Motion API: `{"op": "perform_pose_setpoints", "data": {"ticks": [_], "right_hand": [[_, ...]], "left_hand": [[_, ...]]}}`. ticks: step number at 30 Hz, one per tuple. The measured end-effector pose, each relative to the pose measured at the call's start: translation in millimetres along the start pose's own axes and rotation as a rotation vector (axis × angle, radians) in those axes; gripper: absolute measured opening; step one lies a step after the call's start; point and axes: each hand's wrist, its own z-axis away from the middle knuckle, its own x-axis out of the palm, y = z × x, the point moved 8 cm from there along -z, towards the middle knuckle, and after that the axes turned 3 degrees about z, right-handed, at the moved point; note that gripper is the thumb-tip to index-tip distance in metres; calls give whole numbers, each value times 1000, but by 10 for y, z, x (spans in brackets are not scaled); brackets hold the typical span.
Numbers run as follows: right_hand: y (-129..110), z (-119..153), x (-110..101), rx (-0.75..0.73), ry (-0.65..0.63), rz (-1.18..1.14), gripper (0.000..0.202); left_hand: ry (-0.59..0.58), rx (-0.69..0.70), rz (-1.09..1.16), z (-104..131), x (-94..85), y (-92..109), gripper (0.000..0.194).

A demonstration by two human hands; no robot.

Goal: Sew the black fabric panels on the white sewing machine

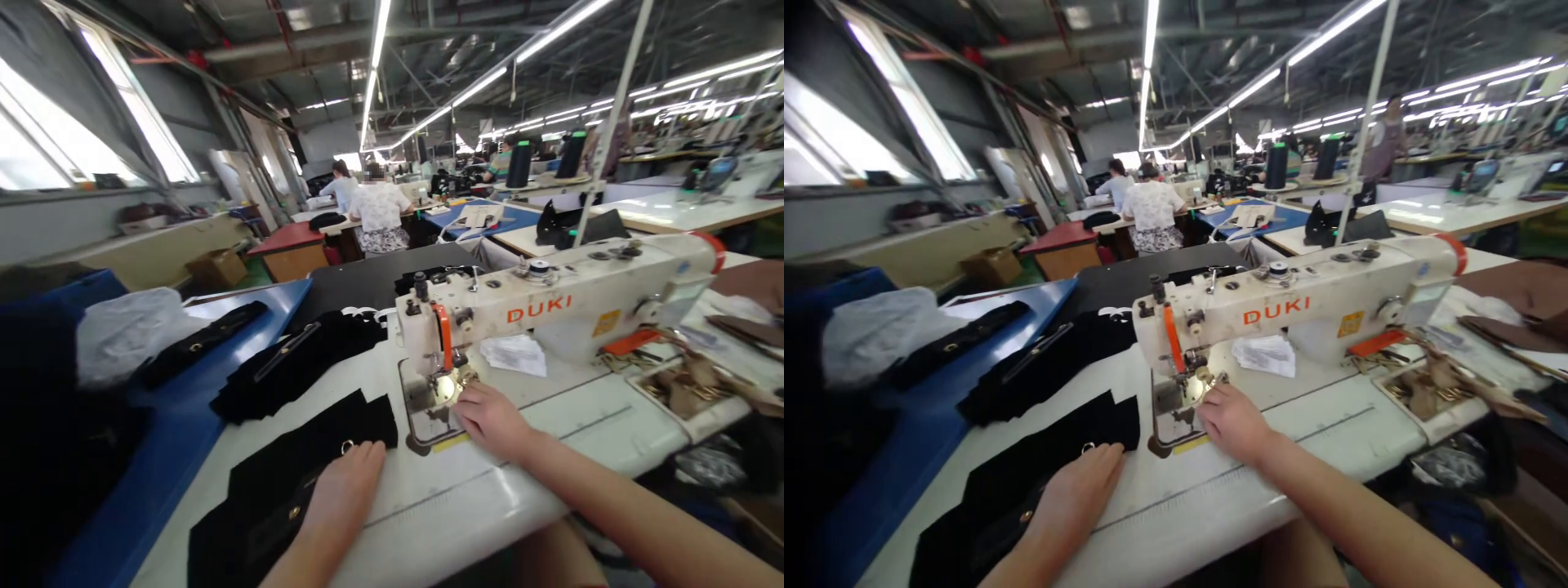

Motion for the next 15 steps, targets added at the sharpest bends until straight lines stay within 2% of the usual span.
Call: {"op": "perform_pose_setpoints", "data": {"ticks": [3, 6, 9, 11, 13, 15], "right_hand": [[96, 177, -151, 35, 48, -3, 20], [404, 376, -350, 147, 119, 22, 23], [844, 516, -525, 341, 148, 148, 26], [1088, 545, -566, 467, 81, 235, 24], [1223, 525, -543, 534, -30, 284, 21], [1259, 481, -502, 548, -121, 314, 18]], "left_hand": [[219, -100, 51, -164, -238, -111, 27], [330, -146, 109, -274, -375, -152, 30], [320, -32, 189, -341, -311, 115, 35], [295, 91, 240, -351, -245, 358, 41], [258, 165, 289, -354, -196, 501, 44], [227, 172, 331, -370, -173, 497, 45]]}}
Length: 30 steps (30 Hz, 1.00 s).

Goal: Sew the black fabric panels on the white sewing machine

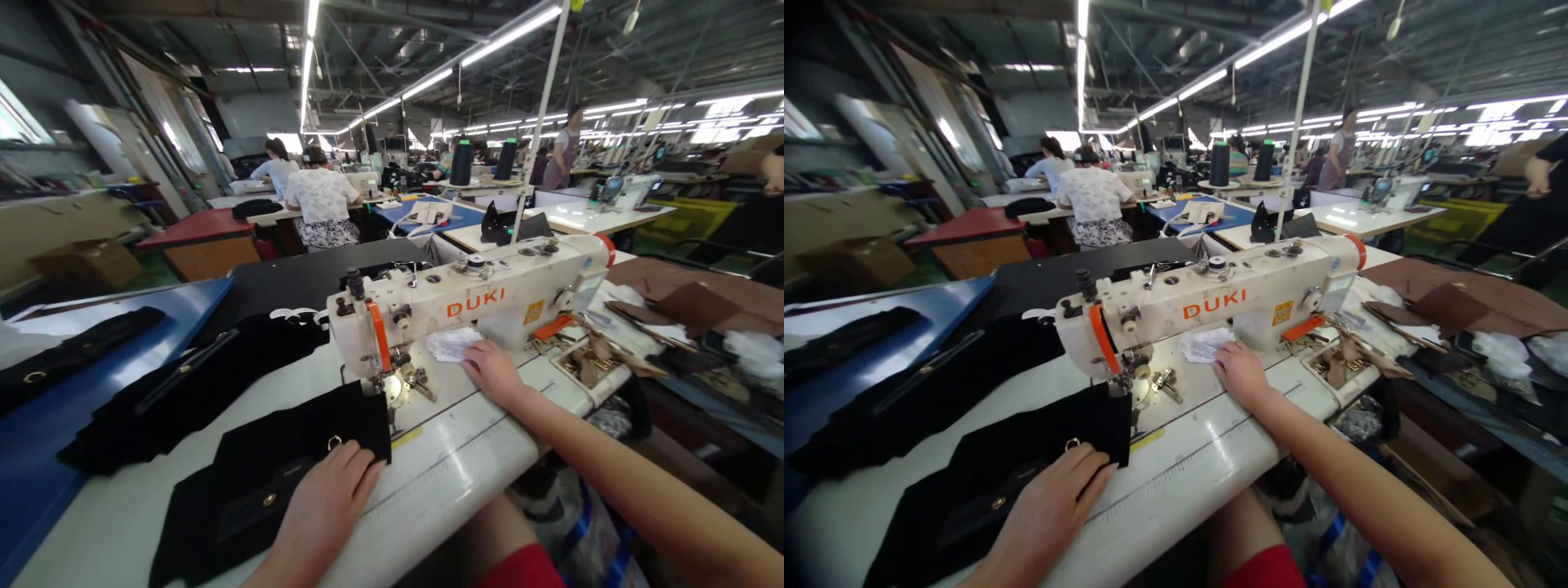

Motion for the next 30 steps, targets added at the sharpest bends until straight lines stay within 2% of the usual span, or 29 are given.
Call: {"op": "perform_pose_setpoints", "data": {"ticks": [4, 8, 11, 14, 22, 30], "right_hand": [[-45, -37, 13, 2, -28, 49, 20], [-34, -36, 11, 2, 1, -12, 23], [27, -36, -6, 57, 52, -124, 21], [79, -45, 10, 105, 77, -183, 19], [274, -101, 96, 245, 105, -350, 18], [291, -141, 20, 250, 161, -380, 21]], "left_hand": [[12, -99, -11, 4, -29, -274, 41], [-109, -171, -74, 67, 161, -454, 46], [-189, -204, -106, 120, 285, -447, 49], [-207, -219, -136, 136, 302, -399, 50], [-198, -229, -156, 138, 290, -375, 51], [-172, -240, -117, 157, 319, -405, 51]]}}
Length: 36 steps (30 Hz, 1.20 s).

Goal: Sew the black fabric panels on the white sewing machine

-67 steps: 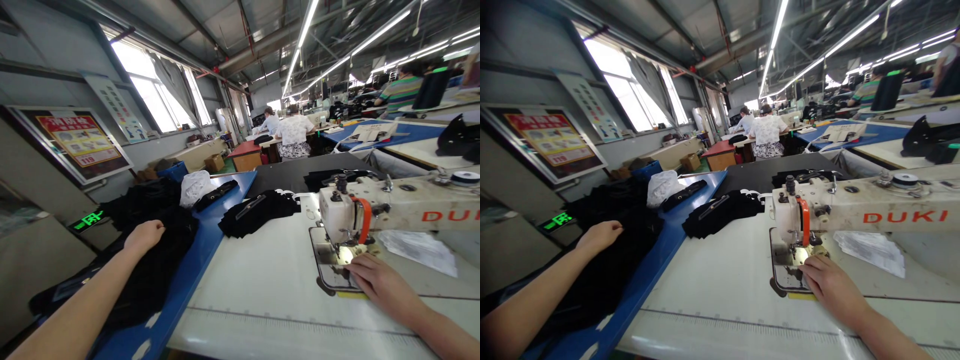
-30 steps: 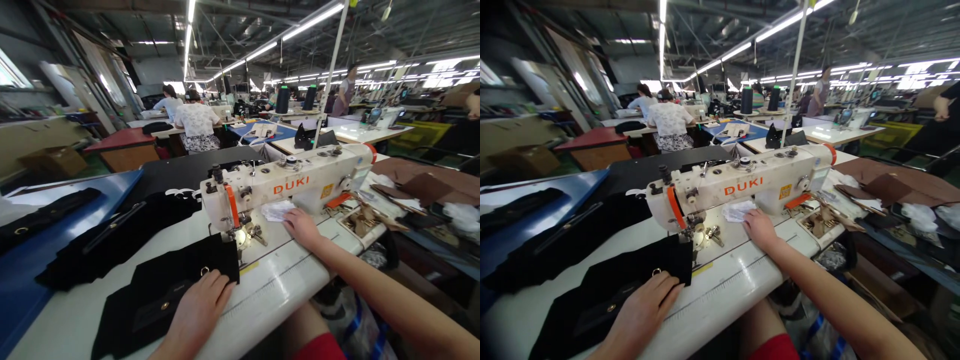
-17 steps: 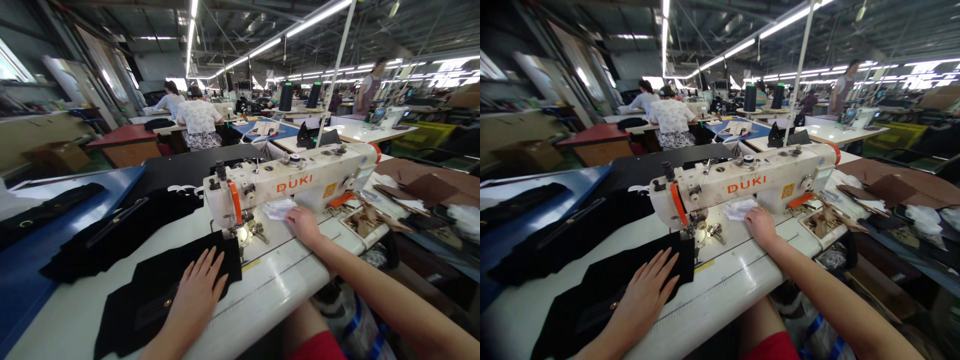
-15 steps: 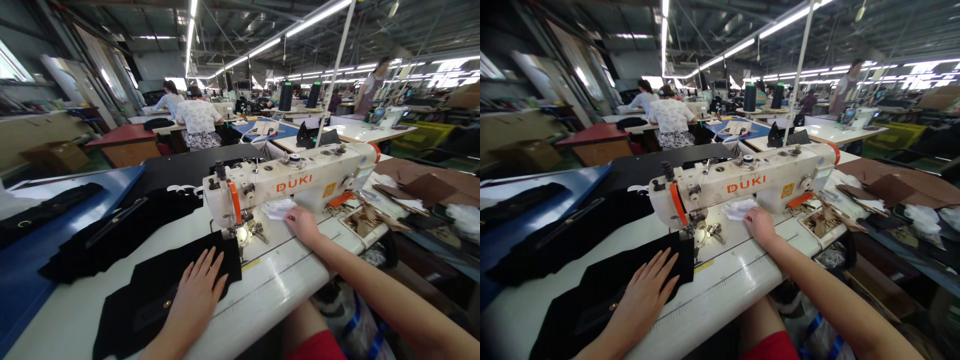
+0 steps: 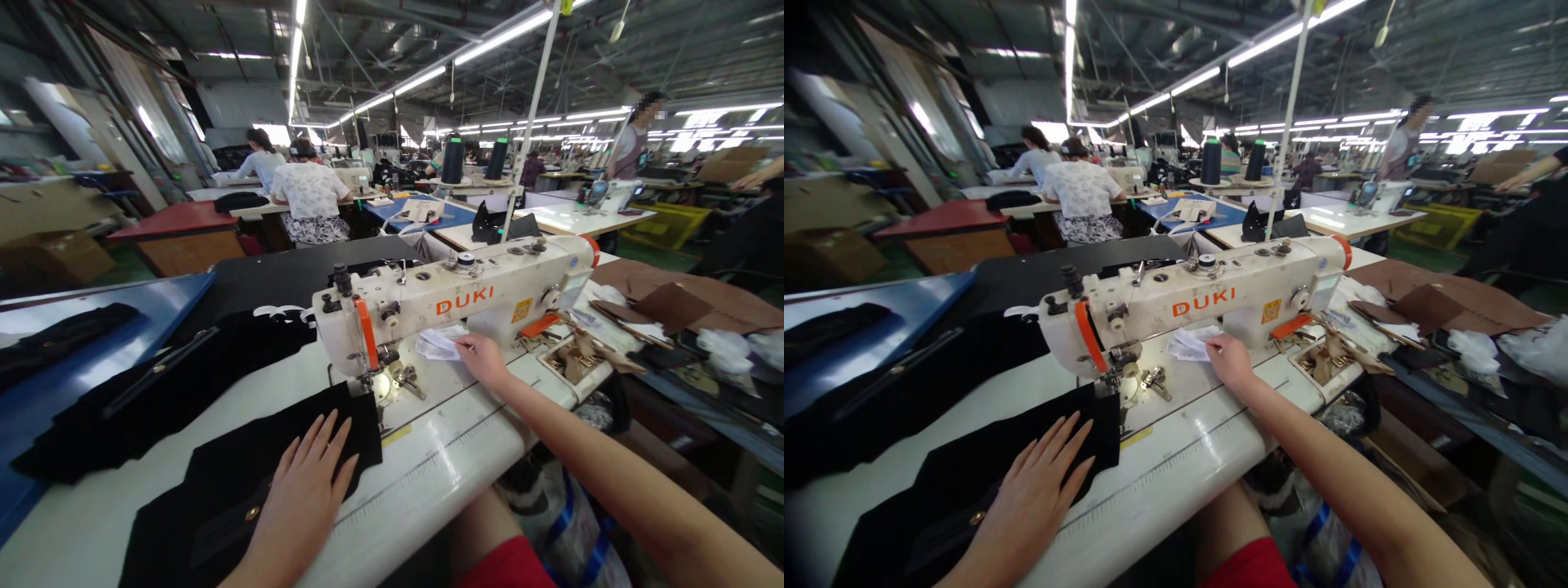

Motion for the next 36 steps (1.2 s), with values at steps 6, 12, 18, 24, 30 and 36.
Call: {"op": "perform_pose_setpoints", "data": {"ticks": [6, 12, 18, 24, 30, 36], "right_hand": [[-291, 82, -200, -165, 29, 50, 18], [-1215, 896, -66, -658, -68, 191, 22], [-1734, 1273, 329, -675, -163, -28, 24], [-1674, 1124, 357, -602, -143, -165, 20], [-1733, 1316, 515, -794, -313, -51, 24], [-1796, 1281, 666, -866, -394, 56, 25]], "left_hand": [[123, 10, 19, 13, -186, 31, 48], [315, 360, 50, 151, -610, 656, 41], [348, 346, 61, 194, -574, 700, 38], [364, 298, 104, 50, -634, 353, 29], [227, 236, 198, -221, -392, 120, 31], [167, 153, 217, -234, -234, -55, 29]]}}
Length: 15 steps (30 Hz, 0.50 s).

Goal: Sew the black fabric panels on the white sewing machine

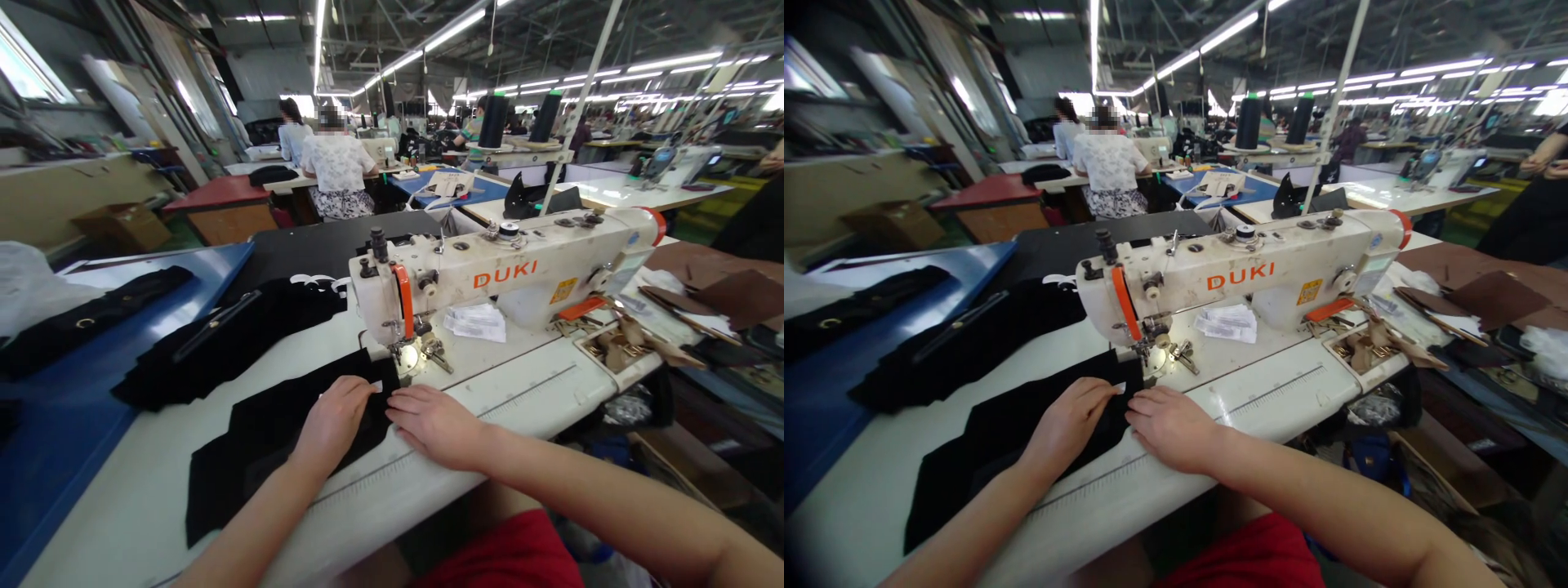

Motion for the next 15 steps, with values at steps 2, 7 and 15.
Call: {"op": "perform_pose_setpoints", "data": {"ticks": [2, 7, 15], "right_hand": [[17, -20, 12, 3, 1, 11, 26], [14, 9, 18, 13, 22, 26, 28], [0, 48, -31, 18, 8, 28, 26]], "left_hand": [[2, 23, -38, -15, -18, 3, 30], [111, 162, -79, -112, -89, 173, 27], [-30, 176, -127, -188, 154, 275, 25]]}}
